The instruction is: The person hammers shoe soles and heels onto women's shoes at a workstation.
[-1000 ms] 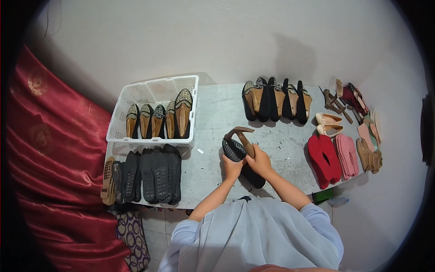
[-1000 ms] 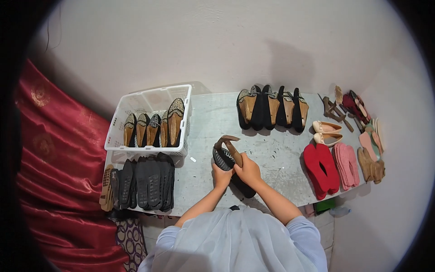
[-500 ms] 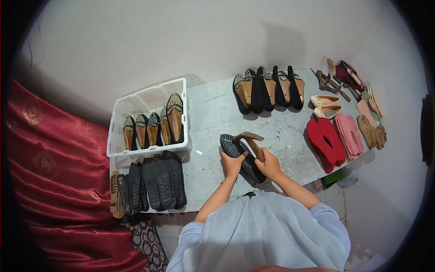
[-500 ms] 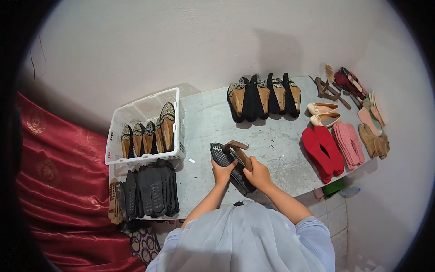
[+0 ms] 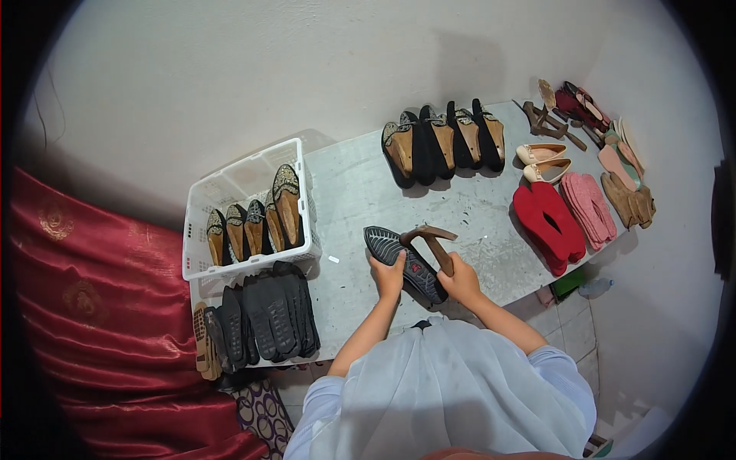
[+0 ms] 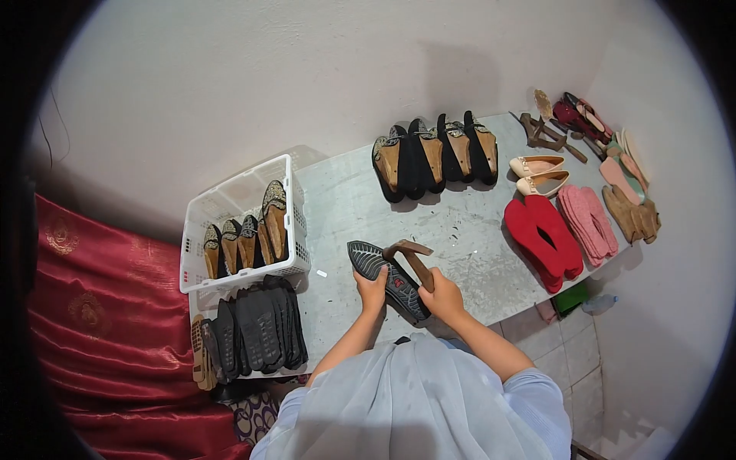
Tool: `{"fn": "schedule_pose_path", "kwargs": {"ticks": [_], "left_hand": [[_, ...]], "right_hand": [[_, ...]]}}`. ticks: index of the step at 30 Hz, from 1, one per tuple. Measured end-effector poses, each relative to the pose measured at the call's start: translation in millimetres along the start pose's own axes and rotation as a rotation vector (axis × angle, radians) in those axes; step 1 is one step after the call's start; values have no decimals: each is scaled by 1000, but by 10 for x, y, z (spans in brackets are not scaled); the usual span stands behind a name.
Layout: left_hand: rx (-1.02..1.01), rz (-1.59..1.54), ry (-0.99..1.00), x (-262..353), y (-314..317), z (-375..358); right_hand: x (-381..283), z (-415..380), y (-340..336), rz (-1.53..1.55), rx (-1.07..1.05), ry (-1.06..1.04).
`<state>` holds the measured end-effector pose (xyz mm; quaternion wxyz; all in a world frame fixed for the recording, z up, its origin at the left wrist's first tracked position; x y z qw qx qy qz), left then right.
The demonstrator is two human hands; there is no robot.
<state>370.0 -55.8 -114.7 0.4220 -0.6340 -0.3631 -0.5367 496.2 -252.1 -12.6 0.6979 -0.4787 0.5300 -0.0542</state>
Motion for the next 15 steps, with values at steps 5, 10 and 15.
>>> {"fn": "schedule_pose_path", "kwargs": {"ticks": [5, 10, 15], "left_hand": [[-19, -40, -19, -11, -3, -18], [4, -10, -10, -61, 8, -11], [-11, -65, -23, -31, 21, -4]], "right_hand": [[87, -154, -82, 9, 24, 16], [141, -261, -157, -37, -3, 18], [78, -349, -193, -89, -42, -37]]}}
Point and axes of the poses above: each hand's wrist, its own z-axis towards the middle knuckle, its own y-axis out of the palm, x = y × z, the point moved 10 cm from there along z, towards the middle knuckle, and after that the axes turned 9 degrees about -z, right-handed, at the moved point
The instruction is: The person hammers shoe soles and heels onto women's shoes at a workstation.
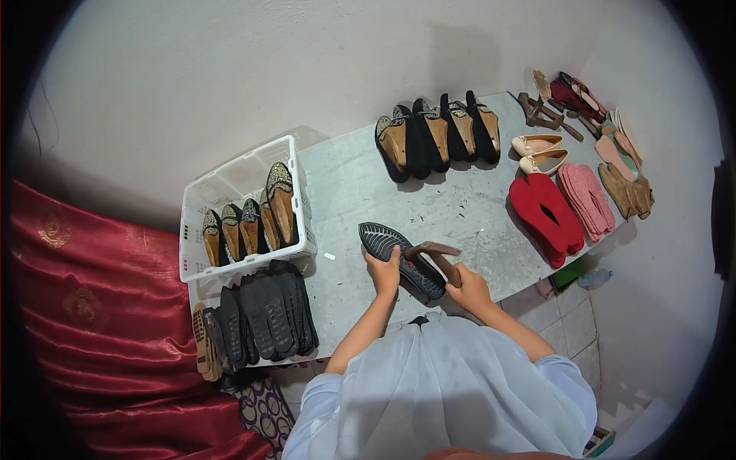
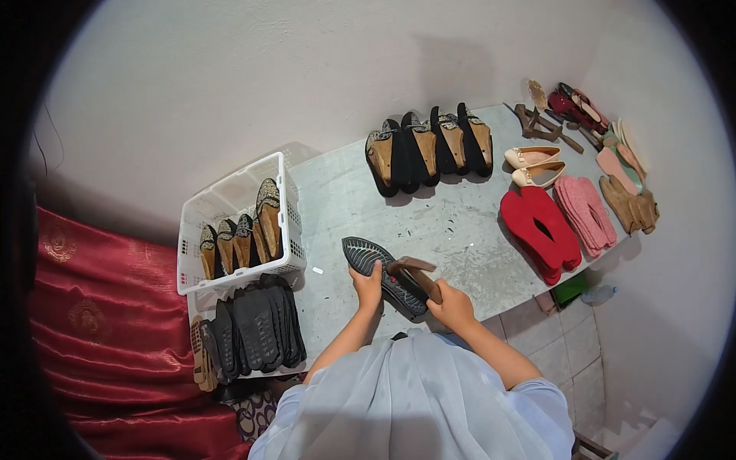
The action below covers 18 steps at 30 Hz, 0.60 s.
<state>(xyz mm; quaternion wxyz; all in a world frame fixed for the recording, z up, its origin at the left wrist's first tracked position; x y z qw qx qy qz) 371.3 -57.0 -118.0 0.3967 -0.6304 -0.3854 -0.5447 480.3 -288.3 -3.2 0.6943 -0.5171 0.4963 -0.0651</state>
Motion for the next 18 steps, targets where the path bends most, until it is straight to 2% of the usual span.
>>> {"fn": "schedule_pose_path", "kwargs": {"ticks": [6, 9, 15, 18], "left_hand": [[31, 63, -11, 13, -5, 1], [34, 67, -1, 13, -18, -4], [17, 56, -14, 87, 3, -3], [24, 57, -4, 93, -22, -17]], "right_hand": [[17, -59, -102, 3, 98, -64], [178, -88, -39, -49, -17, -8], [531, -97, -352, 158, 132, 182], [848, -155, -456, 124, 182, 263]]}}
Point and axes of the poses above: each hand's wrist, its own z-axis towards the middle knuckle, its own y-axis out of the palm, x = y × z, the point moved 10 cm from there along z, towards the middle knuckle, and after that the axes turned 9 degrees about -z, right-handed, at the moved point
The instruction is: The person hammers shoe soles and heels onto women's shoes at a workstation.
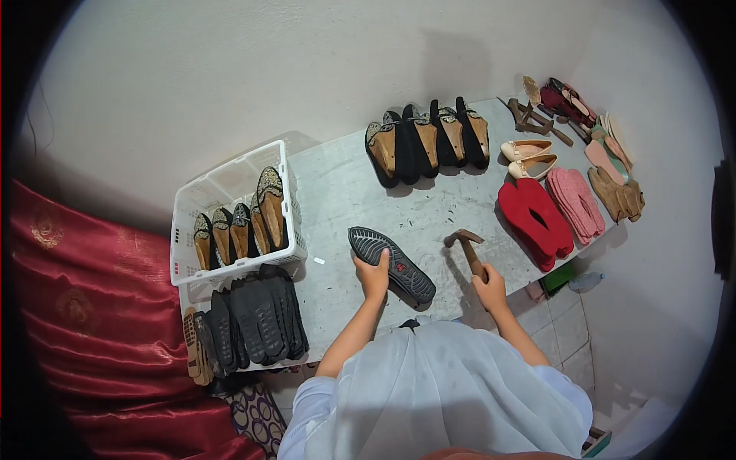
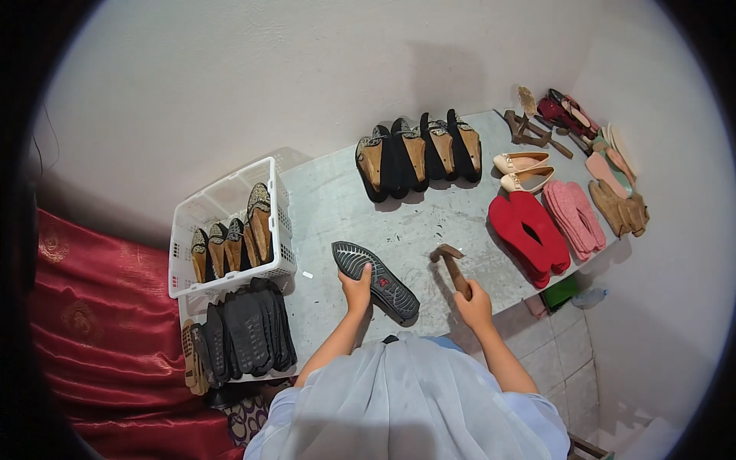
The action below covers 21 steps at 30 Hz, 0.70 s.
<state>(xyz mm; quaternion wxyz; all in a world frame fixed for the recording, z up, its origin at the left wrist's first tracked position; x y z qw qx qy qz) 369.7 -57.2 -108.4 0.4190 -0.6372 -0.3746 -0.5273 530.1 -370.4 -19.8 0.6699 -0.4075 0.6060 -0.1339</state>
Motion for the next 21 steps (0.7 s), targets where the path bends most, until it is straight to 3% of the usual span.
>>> {"fn": "schedule_pose_path", "kwargs": {"ticks": [5, 9, 21], "left_hand": [[1, 6, 4, 23, 5, -7], [-1, 8, -3, 61, 19, -8], [-10, 0, -5, -14, 7, 18]], "right_hand": [[225, -23, -156, -301, 197, -38], [344, 0, -128, -439, 221, -96], [553, 44, 120, -425, 220, -137]]}}
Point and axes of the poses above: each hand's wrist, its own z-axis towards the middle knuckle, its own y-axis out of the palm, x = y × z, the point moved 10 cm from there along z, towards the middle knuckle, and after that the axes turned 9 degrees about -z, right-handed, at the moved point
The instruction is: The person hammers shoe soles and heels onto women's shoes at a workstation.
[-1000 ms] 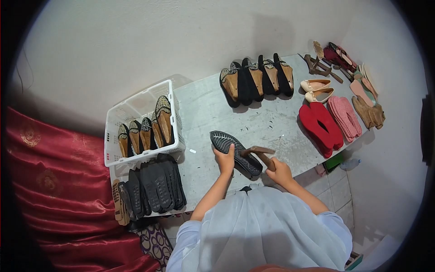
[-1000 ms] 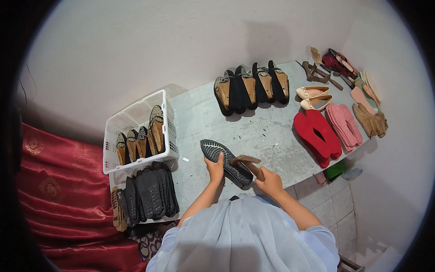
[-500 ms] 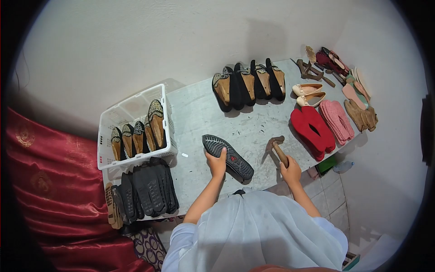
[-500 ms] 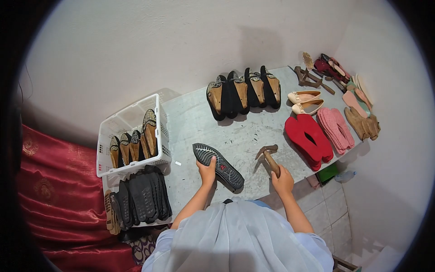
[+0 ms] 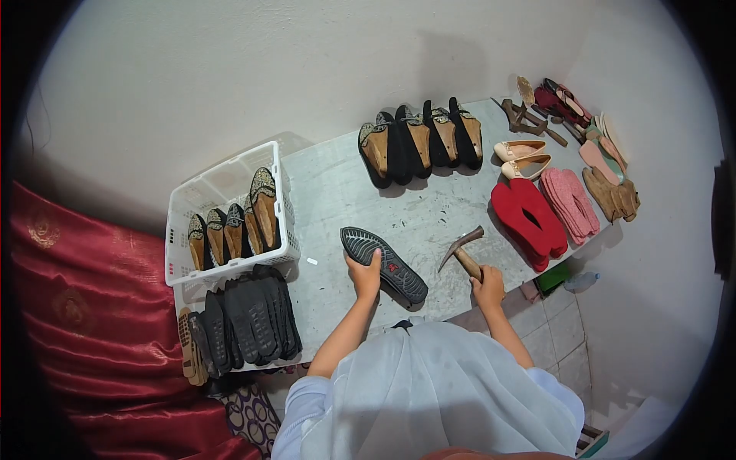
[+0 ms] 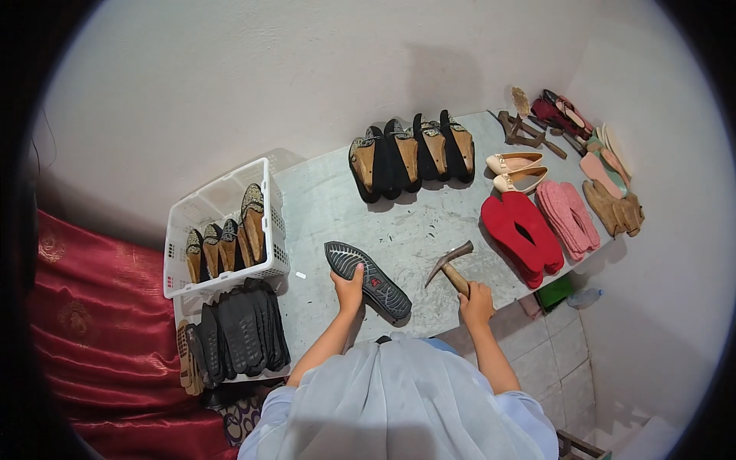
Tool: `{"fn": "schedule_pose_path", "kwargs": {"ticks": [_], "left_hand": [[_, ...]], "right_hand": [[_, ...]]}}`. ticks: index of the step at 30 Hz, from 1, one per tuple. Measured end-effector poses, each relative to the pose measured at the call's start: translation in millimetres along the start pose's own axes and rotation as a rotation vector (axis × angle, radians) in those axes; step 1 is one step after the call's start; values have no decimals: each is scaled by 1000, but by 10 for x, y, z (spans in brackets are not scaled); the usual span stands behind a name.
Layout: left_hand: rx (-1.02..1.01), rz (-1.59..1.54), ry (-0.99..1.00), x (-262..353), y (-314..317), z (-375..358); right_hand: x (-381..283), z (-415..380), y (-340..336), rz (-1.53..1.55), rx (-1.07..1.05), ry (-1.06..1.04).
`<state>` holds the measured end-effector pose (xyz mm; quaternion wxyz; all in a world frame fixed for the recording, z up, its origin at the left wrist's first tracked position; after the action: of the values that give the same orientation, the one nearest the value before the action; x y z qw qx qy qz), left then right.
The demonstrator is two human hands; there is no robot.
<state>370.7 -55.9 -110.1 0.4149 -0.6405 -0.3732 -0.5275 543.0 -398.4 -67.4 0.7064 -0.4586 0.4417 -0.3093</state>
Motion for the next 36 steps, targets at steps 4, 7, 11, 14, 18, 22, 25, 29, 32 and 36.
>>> {"fn": "schedule_pose_path", "kwargs": {"ticks": [4, 7, 11, 14, 18, 22, 25, 29, 32, 36], "left_hand": [[0, 3, -7, -15, -19, -11], [-20, -14, -18, 51, -18, -43], [9, 46, -13, 7, -23, -11], [4, 14, -4, -44, -19, 11], [-55, -130, -42, -177, -26, 35], [-209, -402, -99, -180, -86, -32], [-246, -388, -342, 139, -262, -338], [-197, -410, -422, -438, -529, -419], [-204, -440, -450, -551, -642, -563], [-187, -497, -484, -603, -706, -769]], "right_hand": [[50, -15, 71, 13, -22, 50], [16, -11, 51, 14, 21, 46], [-718, 175, -64, 186, 38, -143], [-1760, 131, -128, 345, -206, -375], [-2363, -77, 92, 94, -412, -530], [-2361, -142, 415, 105, -551, -508], [-2389, -119, 377, 75, -625, -516], [-2282, 66, 528, 193, -693, -442], [-2175, 295, 782, 424, -768, -331], [-2066, 291, 1042, 894, -1013, -90]]}}
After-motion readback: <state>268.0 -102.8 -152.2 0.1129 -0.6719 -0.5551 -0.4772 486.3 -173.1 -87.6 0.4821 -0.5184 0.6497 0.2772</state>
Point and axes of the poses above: each hand's wrist, its own z-axis towards the middle knuckle, its own y-axis out of the palm, x = y × z, the point moved 10 cm from there along z, towards the middle knuckle, and after that the axes turned 9 degrees about -z, right-handed, at the moved point
